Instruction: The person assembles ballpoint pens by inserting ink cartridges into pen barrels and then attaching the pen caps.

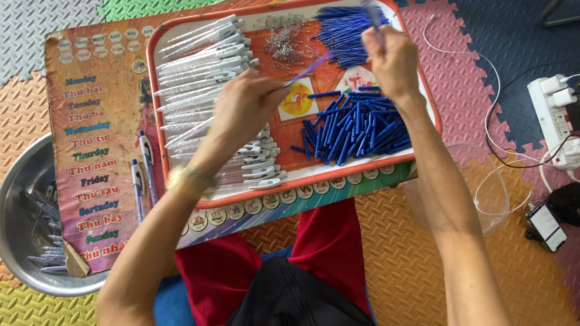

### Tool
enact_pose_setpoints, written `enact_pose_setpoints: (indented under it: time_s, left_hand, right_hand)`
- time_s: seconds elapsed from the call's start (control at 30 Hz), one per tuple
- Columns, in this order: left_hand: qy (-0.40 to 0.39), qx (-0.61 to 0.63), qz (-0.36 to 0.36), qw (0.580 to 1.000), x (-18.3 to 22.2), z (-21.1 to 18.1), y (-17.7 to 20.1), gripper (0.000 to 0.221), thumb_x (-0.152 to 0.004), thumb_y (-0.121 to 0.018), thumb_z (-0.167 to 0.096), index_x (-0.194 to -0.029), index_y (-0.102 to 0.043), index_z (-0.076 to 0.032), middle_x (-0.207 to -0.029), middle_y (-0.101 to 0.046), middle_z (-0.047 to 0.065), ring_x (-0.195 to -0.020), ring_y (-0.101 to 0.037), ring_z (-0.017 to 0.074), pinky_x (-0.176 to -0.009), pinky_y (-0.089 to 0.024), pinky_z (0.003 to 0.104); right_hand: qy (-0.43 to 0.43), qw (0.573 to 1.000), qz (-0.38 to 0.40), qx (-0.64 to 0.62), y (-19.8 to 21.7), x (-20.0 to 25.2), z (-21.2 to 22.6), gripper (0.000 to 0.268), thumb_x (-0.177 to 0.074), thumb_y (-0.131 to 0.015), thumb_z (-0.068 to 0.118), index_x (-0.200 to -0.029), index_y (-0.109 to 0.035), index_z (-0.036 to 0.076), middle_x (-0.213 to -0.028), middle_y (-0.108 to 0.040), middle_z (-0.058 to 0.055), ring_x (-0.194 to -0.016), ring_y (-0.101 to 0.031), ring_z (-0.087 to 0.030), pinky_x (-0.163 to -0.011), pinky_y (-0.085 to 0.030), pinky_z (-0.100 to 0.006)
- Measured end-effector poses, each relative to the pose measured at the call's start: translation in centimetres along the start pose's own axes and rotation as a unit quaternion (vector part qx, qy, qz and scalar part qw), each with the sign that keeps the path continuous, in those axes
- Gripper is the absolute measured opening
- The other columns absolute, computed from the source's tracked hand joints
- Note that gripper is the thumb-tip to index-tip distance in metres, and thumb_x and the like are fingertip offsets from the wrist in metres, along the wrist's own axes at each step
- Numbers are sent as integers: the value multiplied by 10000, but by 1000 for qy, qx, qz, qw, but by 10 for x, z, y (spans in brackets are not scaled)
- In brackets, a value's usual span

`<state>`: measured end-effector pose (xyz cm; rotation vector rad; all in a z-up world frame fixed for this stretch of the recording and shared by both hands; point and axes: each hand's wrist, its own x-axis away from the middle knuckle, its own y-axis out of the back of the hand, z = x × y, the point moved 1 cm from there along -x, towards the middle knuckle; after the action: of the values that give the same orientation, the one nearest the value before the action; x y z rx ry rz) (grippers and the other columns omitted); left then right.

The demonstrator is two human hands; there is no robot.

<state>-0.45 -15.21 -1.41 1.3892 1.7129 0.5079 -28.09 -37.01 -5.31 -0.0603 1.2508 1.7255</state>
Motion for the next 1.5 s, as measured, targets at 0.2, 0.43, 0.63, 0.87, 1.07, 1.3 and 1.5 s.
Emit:
enact_pose_setpoints:
  time_s: [0.2,0.43,0.63,0.87,1.07,1.3,1.5]
  left_hand:
    - [107,-70,44,991,-105,-3,-128,172,-1015,-769,-467,-1016,-915,-378,-1044,-820,-96,-747,-747,130,-607,-616,371]
    - [29,-127,33,991,-159,44,-267,19,-834,-863,-210,-851,-857,-205,-779,-752,-18,-821,-783,258,-742,-682,418]
    - [50,-109,13,993,-148,28,-206,169,-826,-902,-250,-987,-851,-248,-894,-762,0,-870,-797,289,-757,-692,491]
    - [12,-22,-48,999,-38,37,32,185,-1030,-813,-132,-1208,-847,-168,-1074,-854,51,-919,-801,184,-763,-652,347]
    - [149,-222,-22,963,133,99,155,78,-1211,-745,-167,-1174,-807,-138,-947,-758,42,-839,-665,189,-768,-512,366]
    - [433,-122,81,890,210,103,137,574,-1061,-735,-428,-1524,-696,-92,-1270,-817,174,-1047,-814,293,-961,-656,459]
    - [332,-195,29,922,257,172,103,597,-978,-797,-612,-1425,-796,-217,-1071,-835,38,-1018,-829,236,-890,-647,439]
  right_hand:
    - [-55,986,-86,134,29,25,-43,512,-1256,-778,337,-840,-613,88,-706,-640,-101,-625,-592,-237,-600,-423,-501]
    - [-143,982,-79,96,52,57,-56,584,-1230,-807,435,-790,-642,87,-603,-575,-122,-679,-703,-379,-641,-531,-457]
    - [-98,977,59,182,43,71,-54,469,-1238,-664,364,-1025,-764,-41,-834,-741,-281,-896,-752,-537,-760,-590,-649]
    - [-59,962,153,217,41,89,-34,268,-1188,-656,236,-1131,-741,-13,-1029,-766,-228,-942,-727,-442,-837,-548,-567]
    - [15,975,178,132,14,63,36,246,-1134,-701,168,-1305,-743,-3,-1217,-784,-195,-913,-742,-304,-765,-648,-414]
    - [99,956,267,68,-71,23,61,250,-1155,-638,218,-1250,-725,4,-1091,-754,-188,-927,-727,-340,-803,-631,-478]
    - [128,969,191,96,-139,8,29,234,-1139,-660,332,-1289,-761,183,-1164,-772,-105,-1143,-760,-324,-1025,-594,-442]
